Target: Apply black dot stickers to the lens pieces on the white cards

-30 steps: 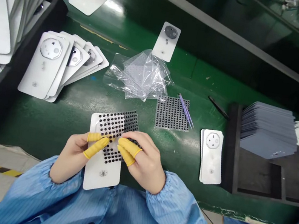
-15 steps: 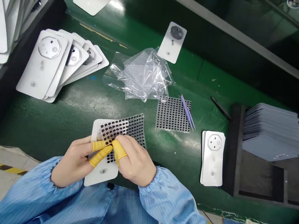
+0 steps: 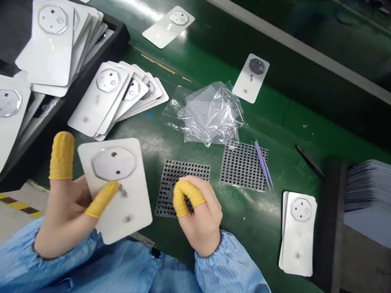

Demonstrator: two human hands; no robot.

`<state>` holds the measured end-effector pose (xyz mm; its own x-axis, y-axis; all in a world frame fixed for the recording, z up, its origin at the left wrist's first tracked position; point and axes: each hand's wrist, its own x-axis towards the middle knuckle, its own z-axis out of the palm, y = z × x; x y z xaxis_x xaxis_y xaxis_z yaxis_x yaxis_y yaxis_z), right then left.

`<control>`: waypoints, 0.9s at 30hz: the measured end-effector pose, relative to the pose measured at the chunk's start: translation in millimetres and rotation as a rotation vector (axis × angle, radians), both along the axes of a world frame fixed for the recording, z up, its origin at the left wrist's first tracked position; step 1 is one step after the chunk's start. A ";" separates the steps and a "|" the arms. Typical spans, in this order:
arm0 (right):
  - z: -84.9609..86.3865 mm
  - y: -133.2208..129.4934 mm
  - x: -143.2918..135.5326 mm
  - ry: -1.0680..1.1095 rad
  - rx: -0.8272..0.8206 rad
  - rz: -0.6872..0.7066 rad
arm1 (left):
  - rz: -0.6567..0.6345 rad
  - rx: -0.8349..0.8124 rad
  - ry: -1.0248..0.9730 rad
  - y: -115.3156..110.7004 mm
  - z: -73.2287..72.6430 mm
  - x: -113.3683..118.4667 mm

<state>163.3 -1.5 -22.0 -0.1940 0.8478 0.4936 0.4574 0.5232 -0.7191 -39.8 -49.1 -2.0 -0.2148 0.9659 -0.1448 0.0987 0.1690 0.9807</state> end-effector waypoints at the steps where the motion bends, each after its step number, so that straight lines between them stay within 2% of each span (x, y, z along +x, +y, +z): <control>1: 7.8 -0.3 -2.9 -0.023 0.049 0.013 | -0.039 0.012 -0.041 -1.4 2.8 8.3; 4: 28.0 -1.9 -11.0 -0.096 0.111 0.104 | -0.177 0.046 -0.066 -2.6 7.5 31.3; 7: 37.2 -5.8 -12.0 -0.235 0.184 0.168 | -0.250 0.079 -0.049 -1.1 9.8 42.6; 11: 33.5 -13.8 -5.0 -0.376 0.281 0.170 | -0.260 0.129 -0.019 2.0 13.0 44.0; 18: 26.3 -14.6 0.5 -0.432 0.263 0.181 | -0.339 0.138 0.105 1.3 8.6 40.8; 24: 32.4 -14.7 0.6 -0.501 0.185 0.239 | -0.326 0.095 0.156 -2.2 1.4 40.0; 27: 25.1 -15.7 1.1 -0.437 0.091 0.289 | -0.289 0.048 0.113 -0.9 1.0 40.3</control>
